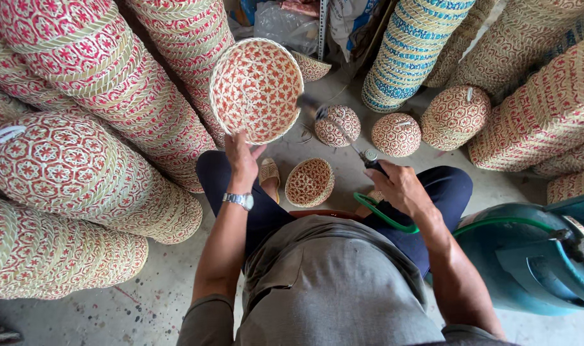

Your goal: The person uses a handheld blowtorch to apply heat to the surface of woven baskets. They pick up baskets from a stack, rotate them to treat the exterior and interior, and place them back down.

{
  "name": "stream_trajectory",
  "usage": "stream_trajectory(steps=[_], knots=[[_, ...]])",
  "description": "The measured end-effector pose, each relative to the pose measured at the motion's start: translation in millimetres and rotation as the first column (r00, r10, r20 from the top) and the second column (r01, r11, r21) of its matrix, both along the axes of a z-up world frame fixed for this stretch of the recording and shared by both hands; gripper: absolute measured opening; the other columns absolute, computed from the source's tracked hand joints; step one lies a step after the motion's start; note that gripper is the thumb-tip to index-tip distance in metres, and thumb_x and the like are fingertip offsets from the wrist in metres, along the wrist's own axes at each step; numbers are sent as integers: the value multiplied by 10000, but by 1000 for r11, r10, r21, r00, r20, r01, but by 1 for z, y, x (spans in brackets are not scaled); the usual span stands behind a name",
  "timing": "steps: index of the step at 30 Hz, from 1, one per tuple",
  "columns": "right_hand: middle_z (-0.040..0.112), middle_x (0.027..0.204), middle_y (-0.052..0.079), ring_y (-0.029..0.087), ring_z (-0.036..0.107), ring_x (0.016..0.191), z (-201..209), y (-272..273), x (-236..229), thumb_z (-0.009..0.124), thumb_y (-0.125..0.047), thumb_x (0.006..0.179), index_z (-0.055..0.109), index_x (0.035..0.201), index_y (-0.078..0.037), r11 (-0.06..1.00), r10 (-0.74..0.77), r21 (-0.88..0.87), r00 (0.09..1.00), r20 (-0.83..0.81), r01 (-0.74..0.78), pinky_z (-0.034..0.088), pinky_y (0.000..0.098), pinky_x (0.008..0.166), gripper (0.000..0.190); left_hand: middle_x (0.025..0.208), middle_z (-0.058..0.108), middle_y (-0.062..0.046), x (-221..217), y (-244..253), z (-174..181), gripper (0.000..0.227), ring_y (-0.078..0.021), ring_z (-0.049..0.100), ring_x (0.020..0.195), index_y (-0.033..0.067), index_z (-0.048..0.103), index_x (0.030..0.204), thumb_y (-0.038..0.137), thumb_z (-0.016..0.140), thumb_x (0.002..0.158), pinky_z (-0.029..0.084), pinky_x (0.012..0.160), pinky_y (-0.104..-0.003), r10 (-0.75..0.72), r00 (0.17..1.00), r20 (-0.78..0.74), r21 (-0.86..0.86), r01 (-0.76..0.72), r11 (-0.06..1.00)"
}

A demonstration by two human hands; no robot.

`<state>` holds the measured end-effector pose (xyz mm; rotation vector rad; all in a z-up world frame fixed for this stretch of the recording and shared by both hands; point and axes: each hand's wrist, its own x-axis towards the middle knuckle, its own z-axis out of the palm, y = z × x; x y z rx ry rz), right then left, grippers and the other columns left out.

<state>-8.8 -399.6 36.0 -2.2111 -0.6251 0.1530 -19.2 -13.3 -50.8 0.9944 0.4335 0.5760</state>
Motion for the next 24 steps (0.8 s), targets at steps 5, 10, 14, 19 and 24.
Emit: stream_trajectory(steps=[5, 10, 14, 19, 24], knots=[[670, 704, 161, 274, 626, 597, 3, -3, 5, 664, -227, 994, 636, 920, 12, 998, -31, 60, 991, 133, 24, 490, 428, 547, 252, 1383, 500, -132, -2, 24, 5, 529, -303, 594, 1219, 94, 444, 1401, 404, 552, 986, 668, 820, -469, -80, 995, -56, 143, 87, 986], [629, 675, 126, 223, 636, 547, 12, 19, 13, 640, -233, 998, 605, 933, 18, 997, 38, 66, 986, 165, -49, 493, 398, 508, 262, 1420, 502, -126, -2, 22, 10, 524, -277, 650, 1193, 126, 488, 1380, 455, 505, 972, 668, 750, -461, -175, 980, -95, 174, 190, 966], [623, 649, 142, 262, 582, 541, 10, 28, 11, 664, -237, 999, 645, 924, 2, 985, 161, 13, 951, 266, -170, 457, 415, 524, 252, 1389, 580, -205, 3, 11, 15, 551, -328, 693, 1112, 86, 487, 1389, 439, 545, 971, 665, 743, -468, -193, 971, -141, 87, 207, 975], [587, 600, 109, 216, 543, 478, 3, 3, -5, 662, -251, 976, 634, 872, 4, 1000, 2, 28, 998, 63, -4, 433, 381, 451, 277, 1457, 507, -196, 0, 32, 23, 630, -351, 664, 1191, 110, 411, 1454, 453, 552, 944, 679, 796, -496, -129, 985, -113, 103, 140, 985], [554, 560, 55, 132, 526, 453, 9, -14, -4, 590, -307, 1024, 610, 774, -2, 990, -135, -3, 949, -285, 140, 447, 325, 413, 395, 1535, 391, -236, -3, 62, 22, 674, -386, 580, 1309, 48, 390, 1481, 477, 512, 976, 645, 777, -491, -107, 988, -113, 265, 134, 955]])
